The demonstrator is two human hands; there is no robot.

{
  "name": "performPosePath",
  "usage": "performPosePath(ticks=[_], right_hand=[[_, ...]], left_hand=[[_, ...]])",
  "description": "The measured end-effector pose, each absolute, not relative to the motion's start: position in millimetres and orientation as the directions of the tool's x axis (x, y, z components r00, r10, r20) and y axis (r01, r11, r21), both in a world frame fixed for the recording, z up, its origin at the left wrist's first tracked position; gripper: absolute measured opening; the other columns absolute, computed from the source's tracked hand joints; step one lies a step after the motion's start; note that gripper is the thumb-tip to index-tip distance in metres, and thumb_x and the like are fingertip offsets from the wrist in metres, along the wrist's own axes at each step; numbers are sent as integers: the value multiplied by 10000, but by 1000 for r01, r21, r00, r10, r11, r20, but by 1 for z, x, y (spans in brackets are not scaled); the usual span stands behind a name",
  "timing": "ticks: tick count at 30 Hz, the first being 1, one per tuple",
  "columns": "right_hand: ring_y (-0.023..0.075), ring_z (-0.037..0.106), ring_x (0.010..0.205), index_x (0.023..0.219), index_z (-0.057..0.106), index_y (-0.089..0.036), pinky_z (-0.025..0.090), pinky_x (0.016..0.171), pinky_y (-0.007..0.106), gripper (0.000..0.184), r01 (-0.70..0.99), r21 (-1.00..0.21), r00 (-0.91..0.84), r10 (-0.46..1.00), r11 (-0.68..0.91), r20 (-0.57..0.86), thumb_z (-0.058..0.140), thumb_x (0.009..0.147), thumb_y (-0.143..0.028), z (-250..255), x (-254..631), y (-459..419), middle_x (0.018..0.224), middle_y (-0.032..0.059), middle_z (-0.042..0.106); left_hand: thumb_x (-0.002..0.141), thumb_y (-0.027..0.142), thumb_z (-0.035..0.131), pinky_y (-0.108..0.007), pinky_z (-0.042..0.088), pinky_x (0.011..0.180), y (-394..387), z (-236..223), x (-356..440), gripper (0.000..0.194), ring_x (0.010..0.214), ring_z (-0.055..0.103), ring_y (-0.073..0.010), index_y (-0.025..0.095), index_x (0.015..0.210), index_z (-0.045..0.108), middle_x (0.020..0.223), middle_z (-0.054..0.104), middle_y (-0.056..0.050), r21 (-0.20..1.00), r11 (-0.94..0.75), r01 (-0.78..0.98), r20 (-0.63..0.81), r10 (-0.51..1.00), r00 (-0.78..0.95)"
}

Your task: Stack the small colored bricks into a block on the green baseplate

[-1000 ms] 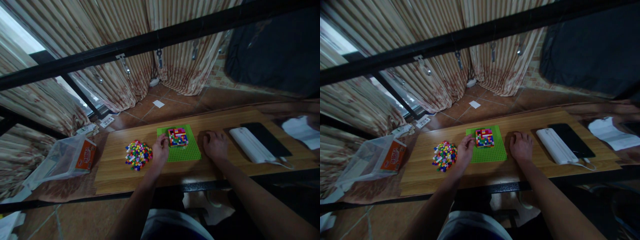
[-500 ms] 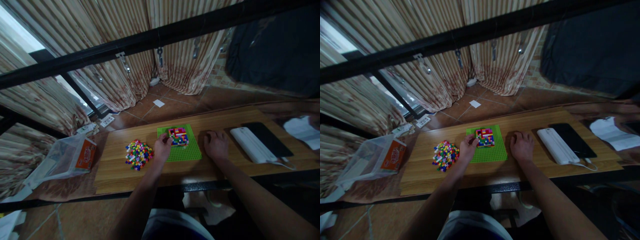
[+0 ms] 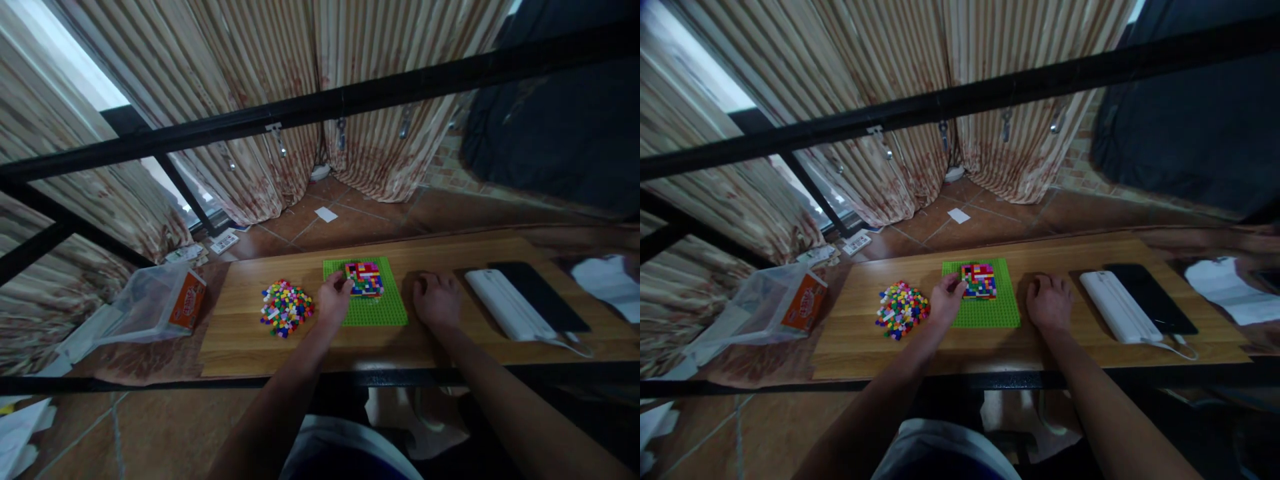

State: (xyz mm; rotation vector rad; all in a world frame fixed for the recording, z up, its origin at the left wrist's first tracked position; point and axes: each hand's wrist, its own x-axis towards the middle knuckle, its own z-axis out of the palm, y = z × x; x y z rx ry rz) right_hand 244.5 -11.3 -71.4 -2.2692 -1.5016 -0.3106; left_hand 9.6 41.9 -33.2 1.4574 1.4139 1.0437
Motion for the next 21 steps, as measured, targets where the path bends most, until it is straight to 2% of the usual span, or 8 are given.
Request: performPosePath(ticks=[4, 6, 9, 13, 17, 21], right_hand=[[310, 540, 1015, 1091, 666, -113, 391, 847, 433, 357, 925, -201, 377, 828, -321, 416, 434, 901, -306, -75, 247, -11, 1085, 182, 658], [312, 542, 1009, 1083, 671, -112, 392, 845, 436, 363, 929, -200, 368, 826, -310, 427, 428, 901, -311, -77, 248, -12, 1083, 188, 660], [320, 548, 999, 1077, 678, -111, 392, 837, 448, 378, 933, -208, 358, 822, -294, 442, 419, 899, -321, -80, 250, -12, 1063, 195, 663], [340, 548, 1005, 1082, 684, -105, 386, 819, 455, 399, 928, -237, 368, 818, -289, 442, 413, 892, -328, -81, 251, -12, 1052, 217, 662], [350, 543, 997, 1091, 679, -94, 382, 815, 470, 413, 927, -248, 366, 826, -282, 429, 413, 880, -328, -81, 252, -12, 1049, 236, 655], [365, 545, 996, 1089, 680, -95, 386, 812, 492, 415, 931, -242, 355, 832, -272, 427, 406, 886, -332, -81, 254, -12, 1040, 235, 655]], left_hand=[[904, 301, 599, -279, 534, 749, 33, -20, -2, 312, 811, 691, -173, 134, 1164, 640, 896, 739, -73, 937, -102, 334, 110, 994, -3], [931, 277, 542, -271, 530, 750, 25, -12, -17, 254, 817, 685, -164, 148, 1114, 663, 932, 735, -78, 919, -176, 353, 186, 983, 6], [898, 190, 546, -272, 533, 758, 10, -5, -51, 199, 811, 677, -159, 159, 1034, 689, 930, 729, -71, 861, -241, 447, 237, 969, 65], [842, 99, 552, -294, 542, 818, -15, -10, -105, 220, 880, 673, -167, 180, 985, 698, 990, 721, -67, 758, -230, 611, 281, 960, 13], [824, 95, 567, -264, 550, 736, -35, -21, -144, 228, 763, 659, -142, 190, 984, 698, 945, 705, -47, 698, -153, 699, 252, 967, -40], [828, 95, 573, -286, 555, 817, -39, -24, -154, 240, 864, 667, -162, 201, 1006, 694, 1004, 693, -57, 613, -173, 771, 278, 961, -5]])
